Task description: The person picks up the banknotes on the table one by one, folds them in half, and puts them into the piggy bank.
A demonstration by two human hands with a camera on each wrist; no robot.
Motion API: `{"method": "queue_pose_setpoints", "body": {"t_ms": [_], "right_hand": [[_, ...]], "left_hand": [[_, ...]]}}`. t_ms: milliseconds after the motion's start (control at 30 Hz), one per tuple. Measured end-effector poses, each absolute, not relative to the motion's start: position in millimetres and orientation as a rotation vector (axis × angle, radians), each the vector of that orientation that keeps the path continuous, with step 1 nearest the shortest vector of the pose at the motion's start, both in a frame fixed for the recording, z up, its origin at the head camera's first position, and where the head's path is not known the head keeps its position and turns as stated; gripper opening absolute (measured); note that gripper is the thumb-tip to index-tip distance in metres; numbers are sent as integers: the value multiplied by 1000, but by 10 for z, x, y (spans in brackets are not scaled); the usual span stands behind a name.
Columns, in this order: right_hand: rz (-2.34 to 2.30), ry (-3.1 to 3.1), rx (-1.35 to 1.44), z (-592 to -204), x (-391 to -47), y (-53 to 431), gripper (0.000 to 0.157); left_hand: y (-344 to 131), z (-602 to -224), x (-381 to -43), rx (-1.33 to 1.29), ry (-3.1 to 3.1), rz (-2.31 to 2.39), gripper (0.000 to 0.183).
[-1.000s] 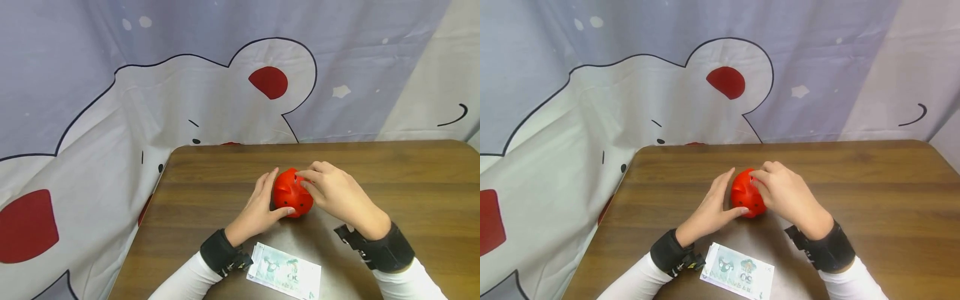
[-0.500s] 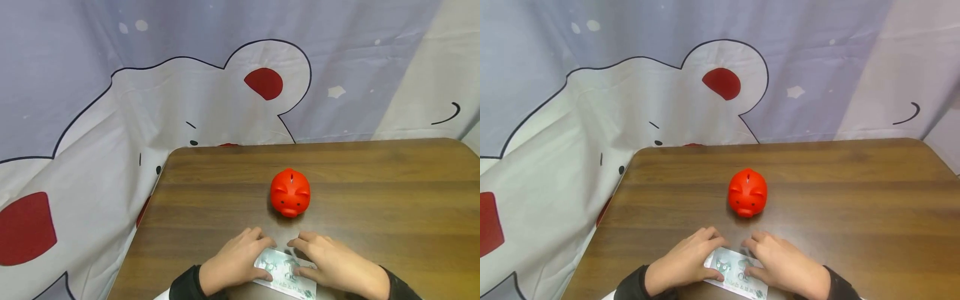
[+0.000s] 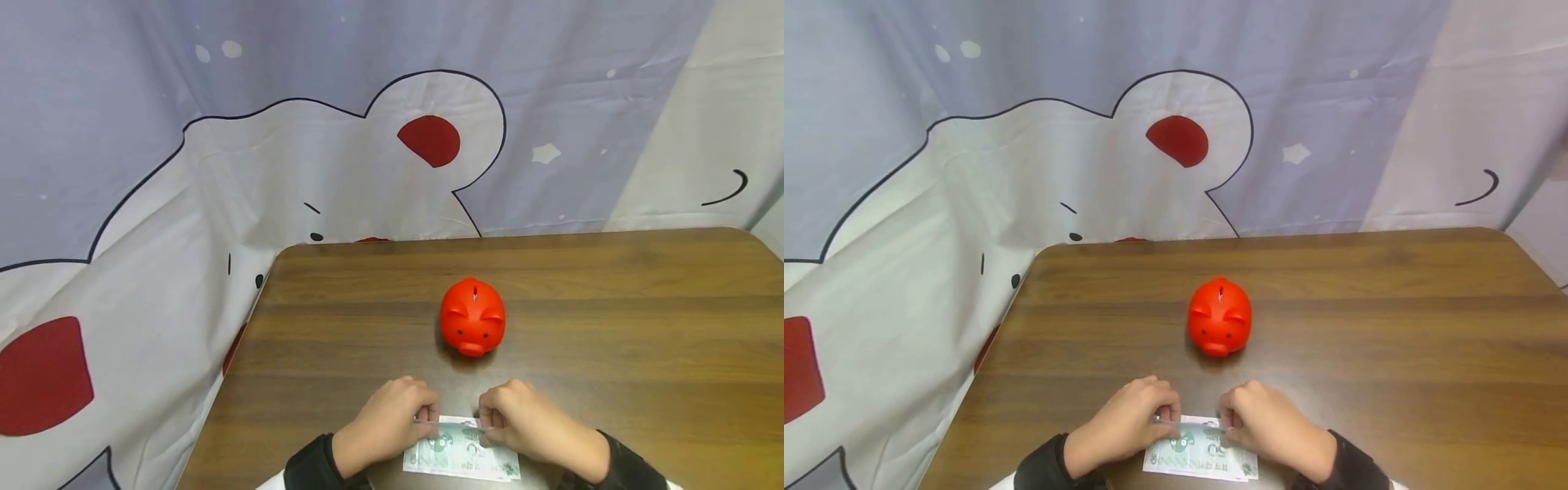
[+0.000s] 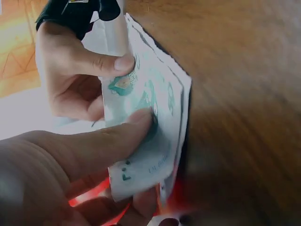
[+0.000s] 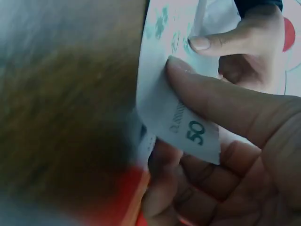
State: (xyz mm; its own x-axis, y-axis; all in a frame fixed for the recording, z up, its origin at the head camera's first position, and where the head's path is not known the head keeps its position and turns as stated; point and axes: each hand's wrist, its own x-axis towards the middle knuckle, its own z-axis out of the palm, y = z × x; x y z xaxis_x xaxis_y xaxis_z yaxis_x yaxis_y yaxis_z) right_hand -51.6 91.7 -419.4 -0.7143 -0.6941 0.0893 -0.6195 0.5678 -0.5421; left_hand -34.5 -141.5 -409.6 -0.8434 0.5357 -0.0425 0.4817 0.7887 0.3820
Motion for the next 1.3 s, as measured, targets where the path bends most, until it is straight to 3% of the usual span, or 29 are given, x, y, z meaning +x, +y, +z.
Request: {"method": "queue_pose_setpoints", "body": {"t_ms": [300,500,700,1000,1100,1200,1300], "right_hand": [[-1197,2543,-1023,-3881,-656,1069,22],[-1463,2547,-902,-3269,-699,1189,9],[-1669,2601,-682,-2733,-617,1194,13],[-1752,2653,-652,-2631,-549,1155,17],[-1932,2745,-818,-2681,-565,1065,28],[-2140,2980,-1195,-2747,-605,889,27],[-2174,3138,-1549,-2803,-605,703,41]], "left_hand": [[-1531,-3768,-428,606,2741,1123,11],[-1575,-3197,-462,488,2536,1638,6],[-1588,-2706,-424,513,2425,1969,7],[-1435,-2699,-406,471,2344,2003,21],[-1378,-2761,-440,410,2416,2035,18],[-1352,-2805,-467,351,2566,2085,16],[-1332,-2828,-467,345,2678,2157,16]]}}
